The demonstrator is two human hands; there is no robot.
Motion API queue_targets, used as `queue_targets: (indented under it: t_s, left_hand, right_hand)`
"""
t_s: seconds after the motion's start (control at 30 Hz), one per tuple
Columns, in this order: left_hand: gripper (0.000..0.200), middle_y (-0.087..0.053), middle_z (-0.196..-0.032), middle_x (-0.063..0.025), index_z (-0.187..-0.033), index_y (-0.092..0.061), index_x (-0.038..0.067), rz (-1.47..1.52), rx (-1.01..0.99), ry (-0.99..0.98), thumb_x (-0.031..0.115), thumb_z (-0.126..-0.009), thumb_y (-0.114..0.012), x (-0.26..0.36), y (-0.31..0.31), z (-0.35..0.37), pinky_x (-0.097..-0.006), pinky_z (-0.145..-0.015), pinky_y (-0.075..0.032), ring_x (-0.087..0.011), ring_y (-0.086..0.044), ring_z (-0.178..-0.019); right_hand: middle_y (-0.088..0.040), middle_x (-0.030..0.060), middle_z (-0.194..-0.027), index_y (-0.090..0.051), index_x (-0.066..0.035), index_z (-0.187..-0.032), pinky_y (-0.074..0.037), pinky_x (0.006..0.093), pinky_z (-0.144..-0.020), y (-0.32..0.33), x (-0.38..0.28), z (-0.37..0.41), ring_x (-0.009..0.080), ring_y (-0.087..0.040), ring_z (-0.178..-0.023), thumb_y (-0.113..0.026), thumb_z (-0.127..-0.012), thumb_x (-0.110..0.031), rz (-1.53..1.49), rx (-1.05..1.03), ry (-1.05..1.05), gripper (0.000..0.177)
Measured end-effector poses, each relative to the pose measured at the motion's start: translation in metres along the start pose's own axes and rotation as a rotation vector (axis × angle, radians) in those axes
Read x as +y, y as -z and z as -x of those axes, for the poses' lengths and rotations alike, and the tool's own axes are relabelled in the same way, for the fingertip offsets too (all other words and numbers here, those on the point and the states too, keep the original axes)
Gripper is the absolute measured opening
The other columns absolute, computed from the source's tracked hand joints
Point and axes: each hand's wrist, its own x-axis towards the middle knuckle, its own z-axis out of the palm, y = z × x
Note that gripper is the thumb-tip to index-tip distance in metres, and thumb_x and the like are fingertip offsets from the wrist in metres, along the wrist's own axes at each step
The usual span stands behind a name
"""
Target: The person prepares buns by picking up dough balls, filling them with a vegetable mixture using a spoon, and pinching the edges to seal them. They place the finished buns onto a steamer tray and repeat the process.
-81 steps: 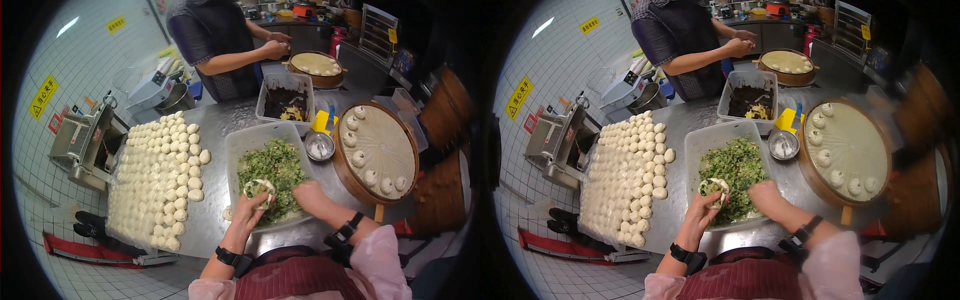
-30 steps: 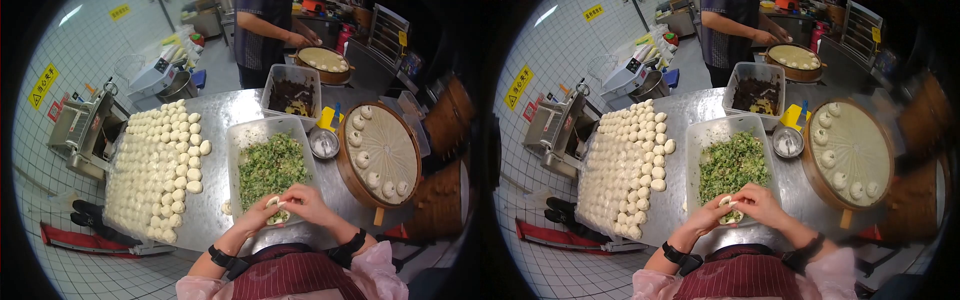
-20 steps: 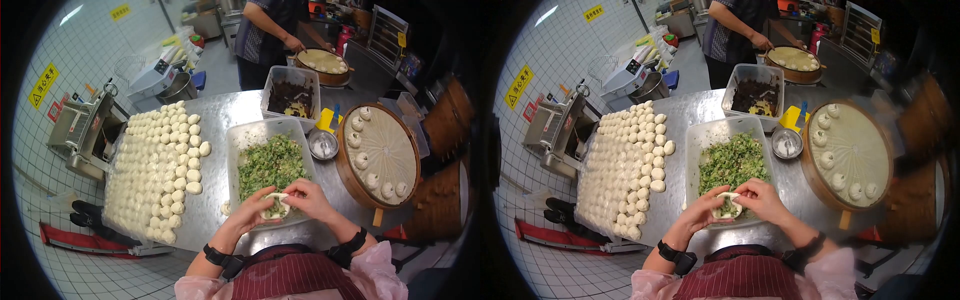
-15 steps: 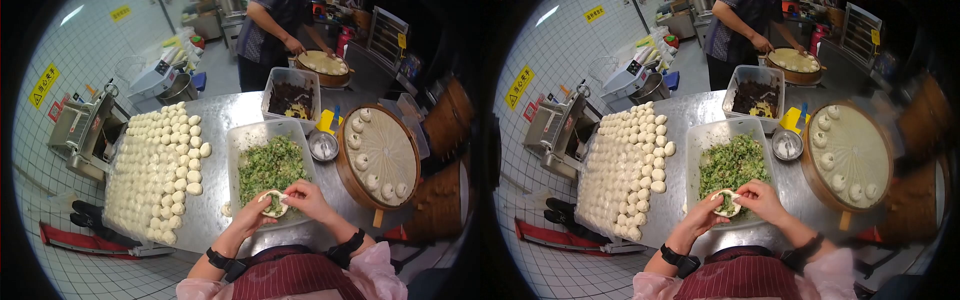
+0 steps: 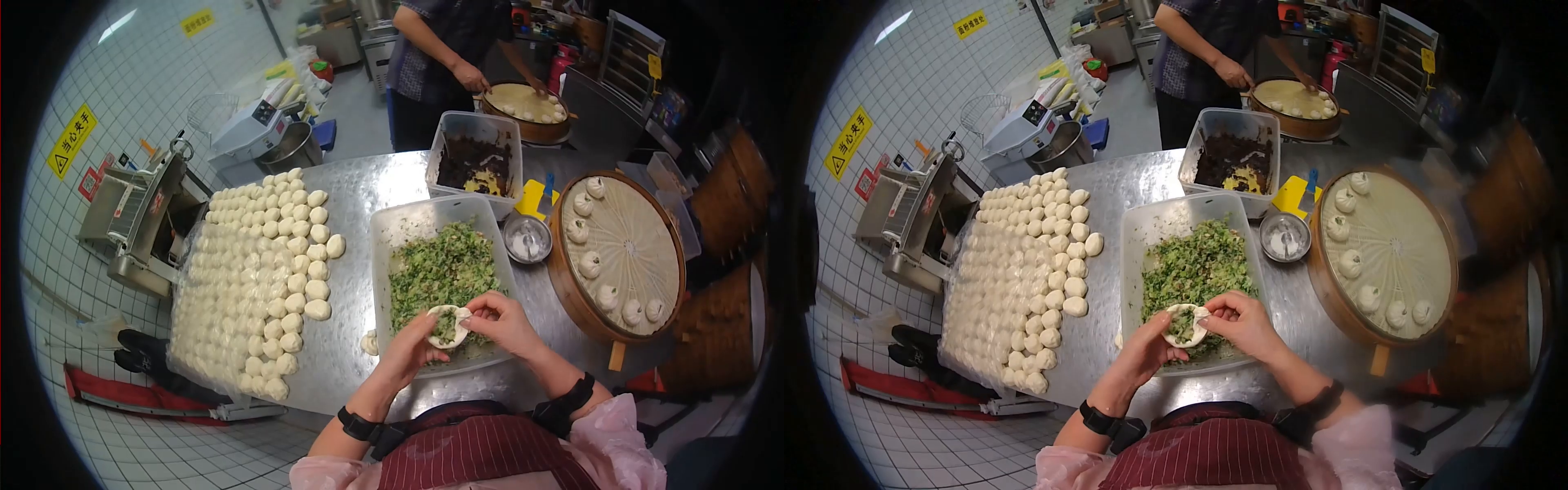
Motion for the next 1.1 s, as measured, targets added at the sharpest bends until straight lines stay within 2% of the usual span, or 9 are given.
queue_targets:
  t_s: [0.13, 0.23, 0.47, 0.53, 0.67, 0.77, 0.83, 0.93, 1.1]
  left_hand:
    - [0.04, -0.051, -0.114, -0.0064, -0.13, -0.039, 0.005, -0.264, 0.092, -0.004, 0.026, -0.097, -0.044, -0.013, -0.002, -0.005, -0.0257, -0.077, -0.047, -0.0118, -0.052, -0.1]
    - [0.029, -0.051, -0.11, -0.0062, -0.122, -0.044, 0.003, -0.571, 0.059, -0.261, 0.014, -0.096, -0.041, -0.019, -0.002, -0.003, -0.0267, -0.091, -0.038, -0.013, -0.049, -0.103]
    - [0.039, -0.05, -0.116, -0.0079, -0.129, -0.041, 0.004, -0.417, 0.047, -0.108, 0.012, -0.091, -0.045, -0.007, -0.005, -0.004, -0.0295, -0.09, -0.041, -0.0149, -0.05, -0.105]
    - [0.045, -0.052, -0.116, -0.008, -0.133, -0.038, 0.006, -0.098, 0.127, -0.02, 0.015, -0.09, -0.047, 0.003, -0.012, 0.001, -0.0323, -0.084, -0.047, -0.0176, -0.054, -0.105]
    - [0.046, -0.053, -0.116, -0.0067, -0.134, -0.037, 0.007, 0.0, 0.054, -0.103, 0.018, -0.09, -0.048, -0.003, -0.003, -0.001, -0.027, -0.07, -0.048, -0.0157, -0.056, -0.096]
    - [0.04, -0.053, -0.112, -0.0044, -0.131, -0.039, 0.008, -0.29, 0.086, -0.105, 0.019, -0.092, -0.042, -0.005, -0.009, 0.0, -0.0251, -0.066, -0.047, -0.0114, -0.054, -0.093]
    - [0.037, -0.052, -0.108, -0.0039, -0.128, -0.04, 0.008, -0.468, 0.023, -0.052, 0.019, -0.093, -0.039, -0.007, -0.005, -0.001, -0.0267, -0.068, -0.049, -0.0108, -0.053, -0.092]
    - [0.041, -0.049, -0.115, -0.0066, -0.13, -0.038, 0.006, -0.477, -0.016, -0.056, 0.014, -0.089, -0.038, -0.005, -0.007, 0.001, -0.0282, -0.073, -0.051, -0.0137, -0.053, -0.098]
    - [0.045, -0.05, -0.119, -0.0071, -0.133, -0.037, 0.007, -0.203, 0.03, -0.09, 0.016, -0.09, -0.044, -0.002, -0.005, -0.003, -0.0289, -0.075, -0.051, -0.0145, -0.054, -0.099]
  right_hand:
    - [-0.056, 0.001, -0.079, -0.066, -0.002, -0.09, -0.043, 0.0203, -0.062, -0.003, 0.004, 0.001, 0.0061, -0.052, -0.069, -0.072, -0.076, -0.012, -0.025, -0.01, -0.029, 0.017]
    - [-0.054, 0.0009, -0.079, -0.066, -0.004, -0.091, -0.042, 0.0227, -0.063, -0.004, -0.011, 0.006, 0.0085, -0.051, -0.07, -0.072, -0.075, -0.013, 0.187, -0.143, 0.274, 0.019]
    - [-0.054, 0.0002, -0.086, -0.068, -0.004, -0.092, -0.041, 0.0198, -0.062, -0.007, -0.002, 0.002, 0.006, -0.051, -0.071, -0.072, -0.076, -0.013, -0.03, -0.101, 0.017, 0.019]
    - [-0.055, 0.0001, -0.085, -0.068, -0.004, -0.094, -0.041, 0.0185, -0.062, -0.006, -0.002, 0.001, 0.0046, -0.051, -0.071, -0.071, -0.077, -0.012, 0.026, -0.068, 0.038, 0.019]
    - [-0.057, 0.0016, -0.085, -0.069, -0.005, -0.094, -0.042, 0.0193, -0.063, -0.006, -0.003, 0.0, 0.006, -0.052, -0.071, -0.07, -0.077, -0.01, 0.028, -0.006, 0.079, 0.017]
    - [-0.058, 0.0034, -0.084, -0.069, -0.005, -0.093, -0.044, 0.0222, -0.064, -0.006, -0.008, 0.0, 0.009, -0.053, -0.071, -0.069, -0.077, -0.01, 0.155, 0.013, 0.264, 0.016]
    - [-0.058, 0.005, -0.083, -0.069, -0.005, -0.093, -0.045, 0.0253, -0.065, -0.007, -0.013, 0.0, 0.0124, -0.054, -0.072, -0.068, -0.077, -0.01, 0.375, -0.078, 0.557, 0.017]
    - [-0.058, 0.0034, -0.084, -0.069, -0.005, -0.09, -0.043, 0.025, -0.066, -0.013, -0.029, 0.006, 0.0118, -0.054, -0.072, -0.07, -0.078, -0.01, 0.234, 0.006, 0.257, 0.013]
    - [-0.058, 0.005, -0.082, -0.068, -0.004, -0.092, -0.046, 0.0264, -0.067, -0.008, -0.01, -0.001, 0.0128, -0.056, -0.074, -0.068, -0.077, -0.011, 0.187, -0.013, 0.208, 0.017]
